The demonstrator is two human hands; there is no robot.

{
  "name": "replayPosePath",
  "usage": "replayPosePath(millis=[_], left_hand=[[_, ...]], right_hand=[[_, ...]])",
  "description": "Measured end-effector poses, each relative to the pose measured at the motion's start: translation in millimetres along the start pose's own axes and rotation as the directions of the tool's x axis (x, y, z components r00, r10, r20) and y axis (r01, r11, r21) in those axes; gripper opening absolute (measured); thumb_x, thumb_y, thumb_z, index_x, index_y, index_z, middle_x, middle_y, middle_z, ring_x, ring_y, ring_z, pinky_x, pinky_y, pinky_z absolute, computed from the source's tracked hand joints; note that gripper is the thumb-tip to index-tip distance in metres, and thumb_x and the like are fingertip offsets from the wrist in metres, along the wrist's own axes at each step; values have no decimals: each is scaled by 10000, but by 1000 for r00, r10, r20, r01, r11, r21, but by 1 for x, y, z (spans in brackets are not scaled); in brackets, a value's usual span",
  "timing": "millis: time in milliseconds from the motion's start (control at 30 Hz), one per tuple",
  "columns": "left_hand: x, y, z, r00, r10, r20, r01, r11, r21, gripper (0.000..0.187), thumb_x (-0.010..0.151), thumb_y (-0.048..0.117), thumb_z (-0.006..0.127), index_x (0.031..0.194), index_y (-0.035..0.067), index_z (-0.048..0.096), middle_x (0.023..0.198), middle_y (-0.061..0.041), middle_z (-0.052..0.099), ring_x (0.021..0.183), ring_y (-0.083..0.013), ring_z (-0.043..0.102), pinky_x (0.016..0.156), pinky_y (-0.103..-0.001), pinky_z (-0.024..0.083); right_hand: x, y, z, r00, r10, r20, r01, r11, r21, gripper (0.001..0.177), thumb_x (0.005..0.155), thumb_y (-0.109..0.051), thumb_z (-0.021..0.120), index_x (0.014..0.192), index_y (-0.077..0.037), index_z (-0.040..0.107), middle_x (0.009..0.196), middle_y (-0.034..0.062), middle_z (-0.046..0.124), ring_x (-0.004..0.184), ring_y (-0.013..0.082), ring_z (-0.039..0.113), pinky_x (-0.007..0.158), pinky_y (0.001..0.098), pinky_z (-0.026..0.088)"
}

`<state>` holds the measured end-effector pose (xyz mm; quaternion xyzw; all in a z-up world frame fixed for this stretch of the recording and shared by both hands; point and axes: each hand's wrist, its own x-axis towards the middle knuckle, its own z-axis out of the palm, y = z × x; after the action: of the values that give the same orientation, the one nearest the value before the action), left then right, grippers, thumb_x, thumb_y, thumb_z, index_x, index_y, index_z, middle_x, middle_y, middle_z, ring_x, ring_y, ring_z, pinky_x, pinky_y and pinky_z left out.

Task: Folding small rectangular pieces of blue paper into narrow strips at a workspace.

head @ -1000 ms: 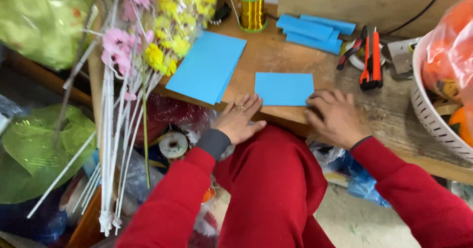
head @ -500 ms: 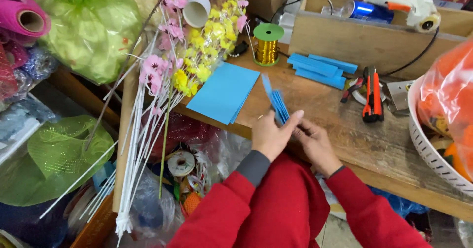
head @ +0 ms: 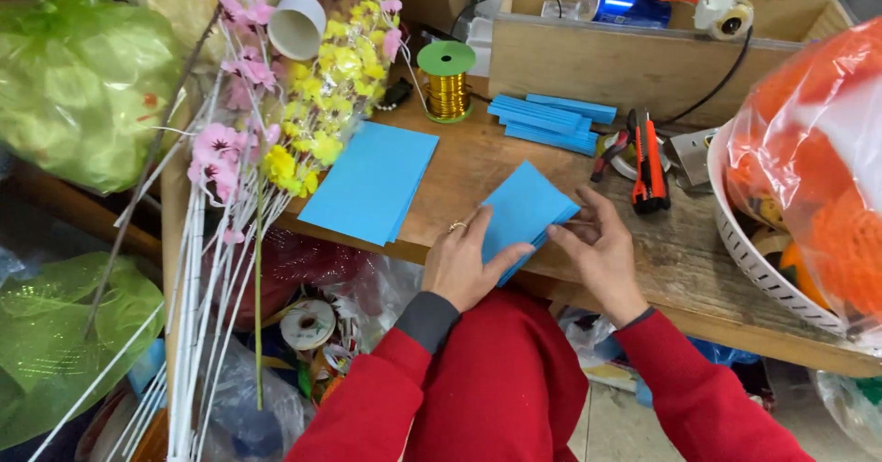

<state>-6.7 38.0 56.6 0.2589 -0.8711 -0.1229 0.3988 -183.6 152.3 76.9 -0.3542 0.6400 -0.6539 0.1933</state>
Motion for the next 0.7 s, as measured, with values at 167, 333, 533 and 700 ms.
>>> replayPosePath(millis=[167, 333, 533, 700], left_hand=[[1, -1, 4, 978, 5, 207, -8, 1000, 13, 1011, 769, 695, 761, 1443, -33, 567, 1302, -272, 689, 1139, -435, 705, 971, -524, 573], [-12, -26, 22, 953, -113, 282, 99, 993, 61, 484, 955, 436, 663, 1371, 189, 677, 1217, -57, 759, 1070, -302, 748, 900, -427, 607], [-9, 2, -22, 990, 28, -138, -61, 969, -240, 334, 1006, 128, 650, 1334, 122, 713, 1282, -107, 760, 1151, -287, 732, 939, -388, 625], [-14, 9, -31, 991, 42, -129, -81, 946, -314, 342, 1019, 83, 615, 1347, 120, 705, 1301, -101, 753, 1194, -284, 713, 989, -382, 613]], right_hand=[[-7, -7, 13, 988, 156, 18, -157, 973, 168, 626, 850, 29, 797, 1441, -9, 595, 1109, 202, 664, 1019, 286, 718, 858, 424, 619], [-15, -22, 33, 1000, -3, 30, -3, 982, 191, 500, 862, 89, 766, 1343, -17, 682, 1059, 180, 717, 973, 249, 739, 742, 421, 688], [-33, -61, 43, 965, -262, 19, 255, 951, 174, 522, 825, 105, 804, 1323, -4, 695, 1028, 159, 746, 971, 221, 751, 816, 343, 680], [-44, -88, 38, 926, -375, 38, 367, 920, 141, 489, 825, 113, 808, 1290, -5, 713, 1023, 116, 720, 989, 194, 726, 814, 326, 673]])
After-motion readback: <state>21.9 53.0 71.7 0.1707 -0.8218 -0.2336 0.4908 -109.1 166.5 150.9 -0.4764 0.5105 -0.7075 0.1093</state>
